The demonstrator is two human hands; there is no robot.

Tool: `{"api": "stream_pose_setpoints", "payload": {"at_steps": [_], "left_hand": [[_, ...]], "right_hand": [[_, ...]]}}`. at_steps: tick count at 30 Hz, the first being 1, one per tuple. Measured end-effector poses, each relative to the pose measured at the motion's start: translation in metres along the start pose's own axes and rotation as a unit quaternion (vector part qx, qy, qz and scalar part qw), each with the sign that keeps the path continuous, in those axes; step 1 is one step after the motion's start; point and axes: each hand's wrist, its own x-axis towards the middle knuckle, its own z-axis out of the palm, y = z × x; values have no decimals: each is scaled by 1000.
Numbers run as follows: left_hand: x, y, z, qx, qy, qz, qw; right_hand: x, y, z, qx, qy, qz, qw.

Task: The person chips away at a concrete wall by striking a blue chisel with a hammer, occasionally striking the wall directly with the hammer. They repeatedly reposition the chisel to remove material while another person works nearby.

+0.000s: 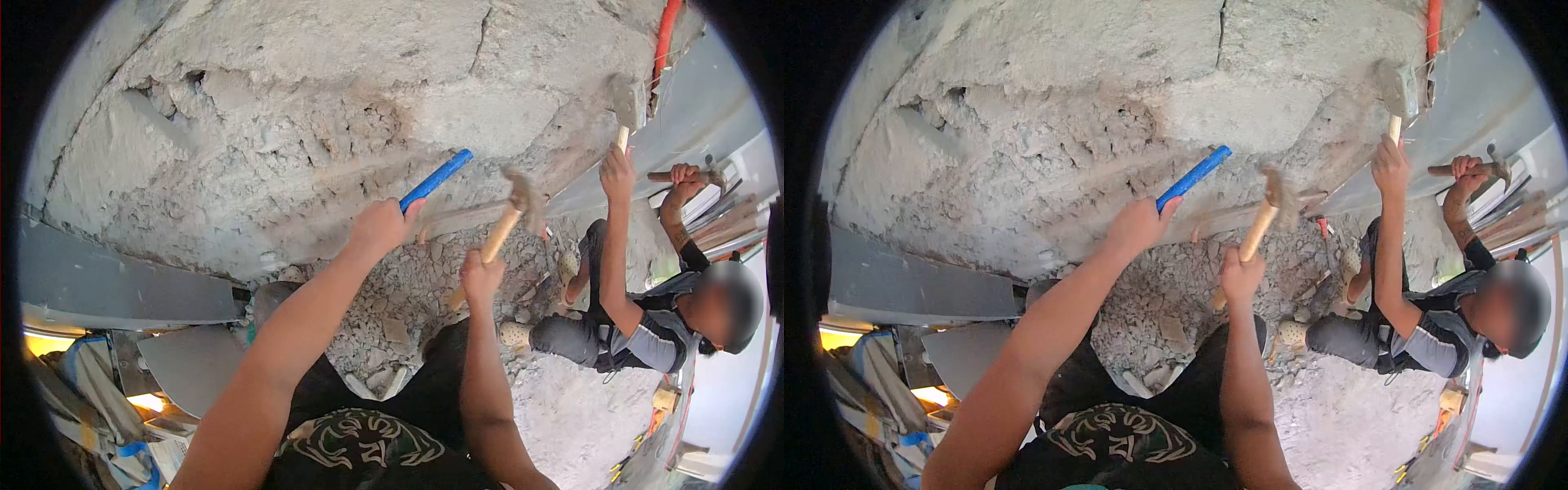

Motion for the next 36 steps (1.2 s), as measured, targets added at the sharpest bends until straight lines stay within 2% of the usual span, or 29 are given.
{"api": "stream_pose_setpoints", "payload": {"at_steps": [1, 3, 4, 5, 6, 7, 9, 11, 12, 13, 14, 16, 17, 19, 20, 21, 22, 23, 25, 27, 28, 29, 30, 32, 33, 35, 36], "left_hand": [[1, 1, 0, -7, 13, 2, 1000], [2, 2, 2, -12, 13, 4, 1000], [1, 2, 3, -14, 14, 6, 1000], [-1, 2, 3, -15, 12, 2, 1000], [-1, 3, 1, -18, 2, -1, 1000], [0, 5, 0, -21, -7, -3, 1000], [0, 4, 5, -27, -4, -11, 1000], [1, 7, 2, -36, 2, -17, 999], [0, 11, -2, -34, -28, -37, 998], [-1, 14, -7, -31, -59, -56, 996], [-2, 18, -11, -31, -57, -53, 997], [-9, 20, -14, -64, -54, -57, 995], [-11, 18, -9, -64, -60, -60, 994], [-1, 15, -2, -49, -46, -54, 996], [-2, 13, -1, -49, -48, -55, 996], [-1, 12, -1, -40, -45, -51, 997], [-1, 11, -2, -32, -41, -45, 998], [0, 9, -2, -32, -39, -44, 998], [2, 1, 3, -20, -24, -22, 999], [2, -1, 2, -35, -25, -26, 999], [3, -2, 3, -50, -26, -31, 998], [4, -3, 4, -50, -27, -31, 998], [5, -6, 6, -43, -23, -28, 998], [11, -11, 5, -39, -16, -28, 999], [10, -13, 6, -34, -11, -22, 999], [10, -11, 12, -29, -8, -12, 999], [9, -9, 15, -31, -12, -30, 999]], "right_hand": [[-3, -25, -9, 29, -4, -21, 999], [-6, -64, -20, 136, 31, -144, 980], [-7, -83, -20, 135, 29, -142, 980], [-5, -102, -19, 289, 11, -217, 932], [-1, -112, -15, 435, -6, -287, 853], [3, -111, -8, 436, -7, -287, 853], [4, -96, 15, 353, 65, -326, 875], [-1, -28, 38, 139, 46, -174, 974], [7, 0, 36, 37, -27, -68, 997], [12, 6, 30, -66, -99, 40, 992], [11, 12, 23, -65, -97, 37, 992], [-3, -8, 11, -74, -33, -4, 997], [-14, -29, 5, -78, -34, 2, 996], [-23, -80, -2, 106, -6, -49, 993], [-23, -91, -4, 105, -6, -47, 993], [-16, -102, -4, 245, -19, -147, 958], [-10, -108, -2, 377, -30, -243, 894], [-6, -109, 4, 377, -30, -245, 893], [-2, -98, 22, 438, 11, -297, 848], [13, -19, 55, 228, 127, -325, 909], [15, 16, 59, 128, 18, -169, 977], [11, 37, 57, 22, -90, -3, 996], [6, 39, 51, 21, -89, -2, 996], [6, 31, 39, 132, -15, 50, 990], [0, 18, 32, 128, -16, 56, 990], [-5, -29, 19, 218, 43, 43, 974], [-5, -45, 15, 217, 44, 45, 974]]}}
